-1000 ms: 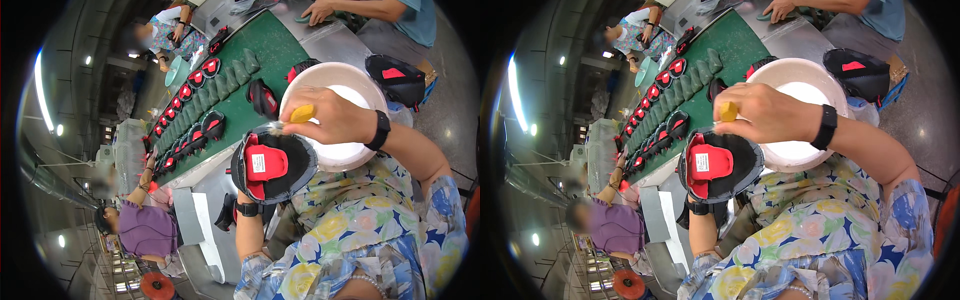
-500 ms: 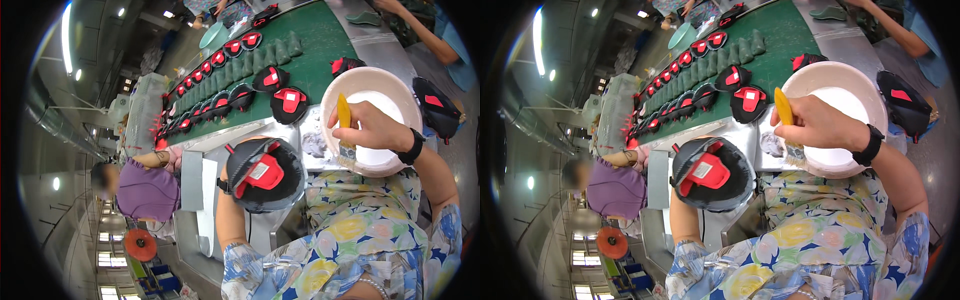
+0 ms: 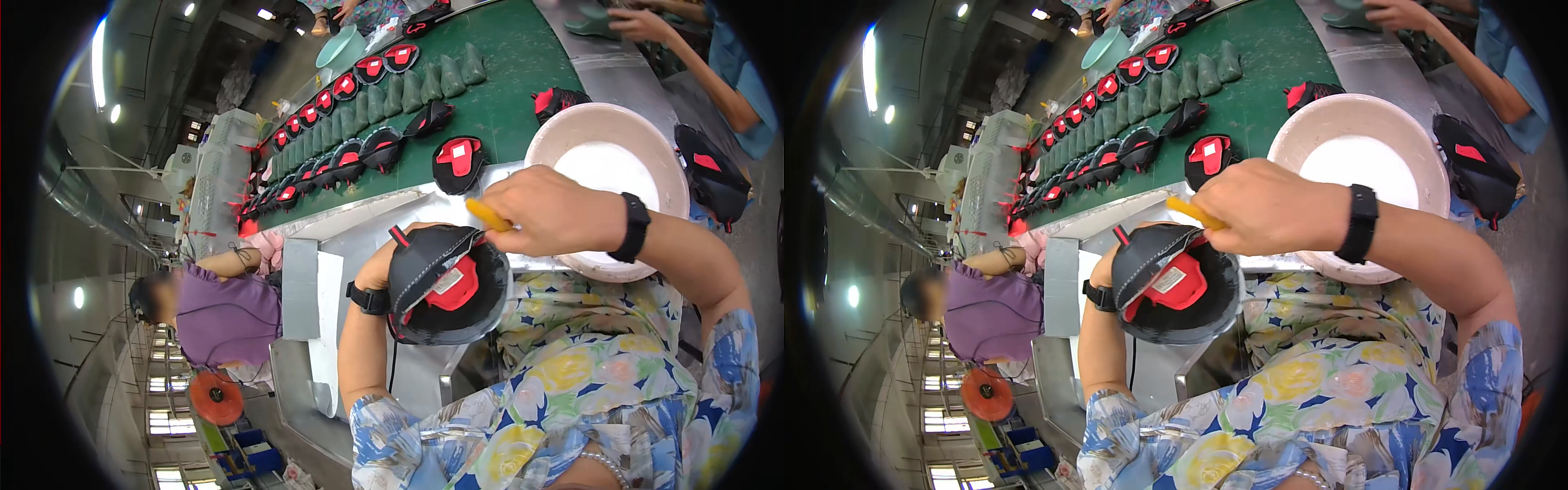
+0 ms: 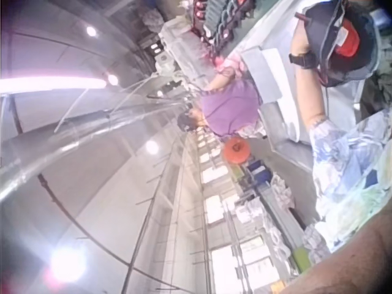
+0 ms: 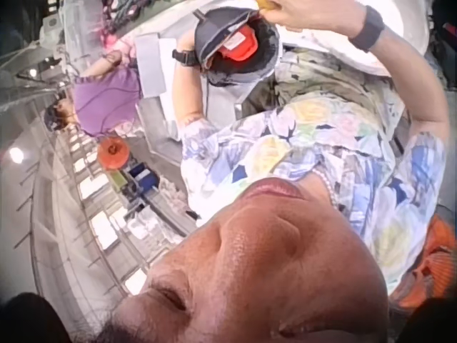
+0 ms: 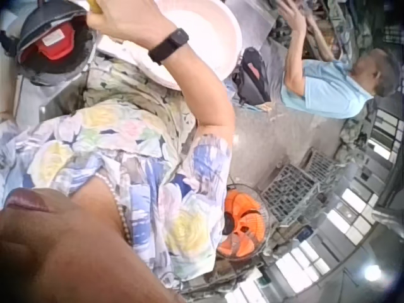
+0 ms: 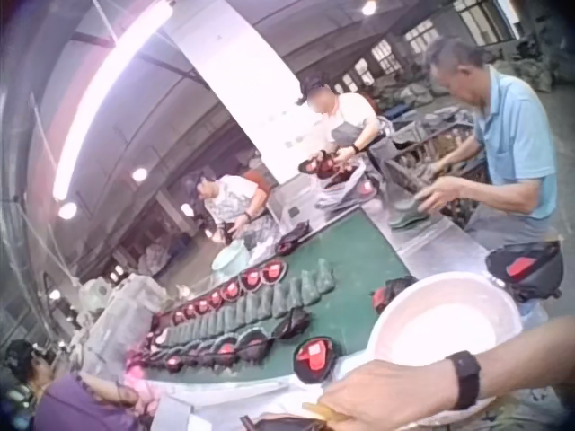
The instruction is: Applying white glue to shoe sole components using a brush at a manufacturing station.
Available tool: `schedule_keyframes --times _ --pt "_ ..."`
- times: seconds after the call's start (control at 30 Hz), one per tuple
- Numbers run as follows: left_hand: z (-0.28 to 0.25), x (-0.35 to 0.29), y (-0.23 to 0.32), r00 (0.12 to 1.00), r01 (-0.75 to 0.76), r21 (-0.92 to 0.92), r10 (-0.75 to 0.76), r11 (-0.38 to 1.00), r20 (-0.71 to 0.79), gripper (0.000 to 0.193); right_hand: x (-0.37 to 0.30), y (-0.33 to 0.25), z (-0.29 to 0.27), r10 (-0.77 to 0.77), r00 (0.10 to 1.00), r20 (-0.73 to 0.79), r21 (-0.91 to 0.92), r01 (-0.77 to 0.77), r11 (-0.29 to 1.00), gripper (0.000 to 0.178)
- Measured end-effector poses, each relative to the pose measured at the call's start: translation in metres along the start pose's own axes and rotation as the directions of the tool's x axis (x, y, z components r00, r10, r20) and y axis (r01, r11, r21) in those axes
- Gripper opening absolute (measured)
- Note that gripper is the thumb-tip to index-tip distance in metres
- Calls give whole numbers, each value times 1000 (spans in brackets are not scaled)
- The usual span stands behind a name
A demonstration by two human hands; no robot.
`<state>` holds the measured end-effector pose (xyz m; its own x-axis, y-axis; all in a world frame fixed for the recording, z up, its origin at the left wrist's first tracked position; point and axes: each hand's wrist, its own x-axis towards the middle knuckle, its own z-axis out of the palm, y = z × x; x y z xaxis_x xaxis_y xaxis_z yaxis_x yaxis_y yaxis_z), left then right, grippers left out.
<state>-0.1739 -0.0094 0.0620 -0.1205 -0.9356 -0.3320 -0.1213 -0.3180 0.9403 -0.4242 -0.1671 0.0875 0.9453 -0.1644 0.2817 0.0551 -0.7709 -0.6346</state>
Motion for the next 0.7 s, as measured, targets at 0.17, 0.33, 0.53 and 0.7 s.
schedule_keyframes --times 0.17,0.33,0.53,0.7 --pt "-15 -1 6 999 -16 213 6 977 44 42 -12 5 -38 142 988 -53 128 -135 983 15" --pt "-7 4 5 997 15 130 -6 991 -75 41 -10 2 -31 -97 970 -224 -166 61 984 14" --pt "0 14 3 995 83 53 -80 995 -60 37 17 -10 17 -360 908 -212 -364 269 892 8" --pt "-16 20 -28 1000 -1 90 1 996 -4 45 2 -4 -10 -308 927 -213 -346 223 911 11"
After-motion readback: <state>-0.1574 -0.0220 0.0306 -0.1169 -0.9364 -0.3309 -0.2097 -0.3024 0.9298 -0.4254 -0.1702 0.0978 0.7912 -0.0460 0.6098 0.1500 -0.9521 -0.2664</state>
